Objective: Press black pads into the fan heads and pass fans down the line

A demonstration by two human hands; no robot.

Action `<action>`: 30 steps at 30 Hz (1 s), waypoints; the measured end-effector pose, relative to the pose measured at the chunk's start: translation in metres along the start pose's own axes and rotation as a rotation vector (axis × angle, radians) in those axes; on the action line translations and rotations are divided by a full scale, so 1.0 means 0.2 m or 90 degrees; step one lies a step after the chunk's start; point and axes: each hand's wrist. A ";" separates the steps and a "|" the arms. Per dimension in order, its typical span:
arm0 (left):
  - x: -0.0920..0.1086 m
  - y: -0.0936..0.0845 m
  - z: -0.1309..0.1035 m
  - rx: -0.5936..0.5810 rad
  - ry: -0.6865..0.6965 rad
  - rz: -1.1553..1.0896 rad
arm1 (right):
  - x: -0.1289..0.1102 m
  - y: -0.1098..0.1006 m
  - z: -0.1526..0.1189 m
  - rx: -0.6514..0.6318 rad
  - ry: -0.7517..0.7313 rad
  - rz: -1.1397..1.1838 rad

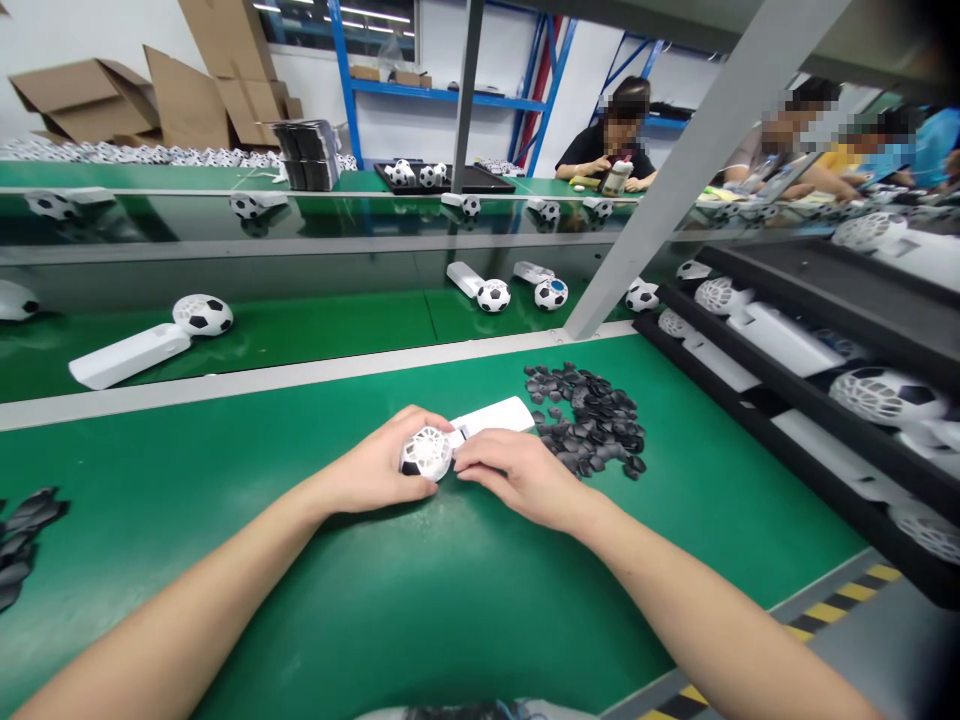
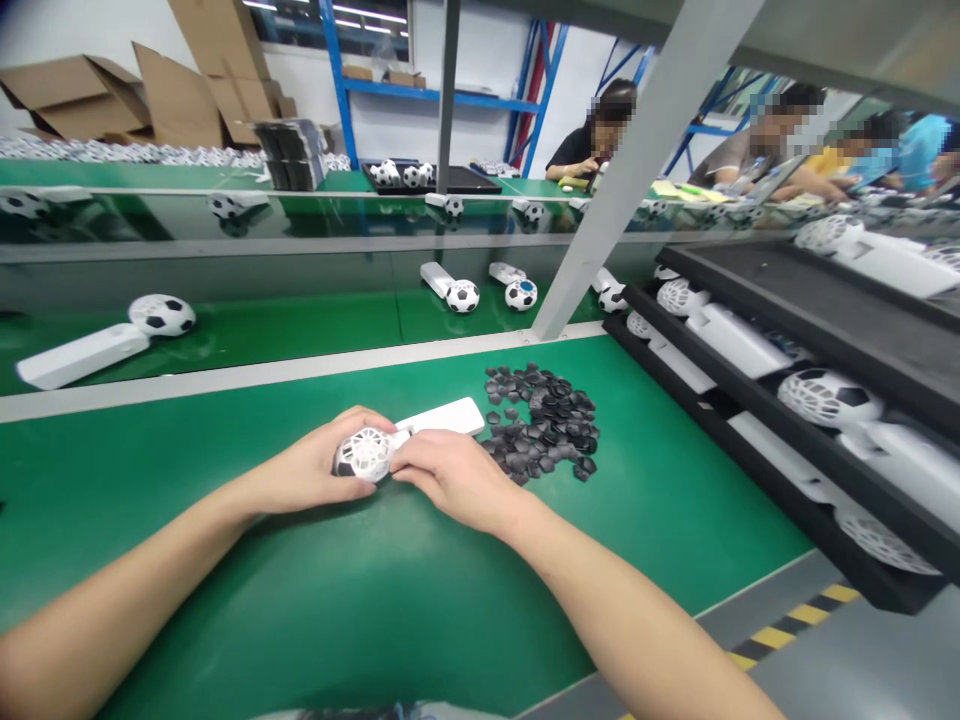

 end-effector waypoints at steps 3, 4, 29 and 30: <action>0.01 0.01 0.00 0.008 -0.003 0.016 | 0.00 0.01 0.00 0.020 -0.022 -0.026; 0.01 0.01 0.00 0.014 -0.007 0.025 | -0.01 0.01 0.01 0.026 -0.014 -0.014; 0.04 0.11 0.01 0.169 -0.013 0.057 | 0.03 0.06 0.05 0.109 0.078 0.040; 0.04 0.11 0.01 0.170 -0.009 0.056 | 0.03 0.06 0.05 0.109 0.081 0.038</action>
Point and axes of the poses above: each hand's wrist, its own z-axis towards the middle knuckle, its own y-axis out of the palm, x = y × z, and after that the axes turned 14 degrees about z, right-handed
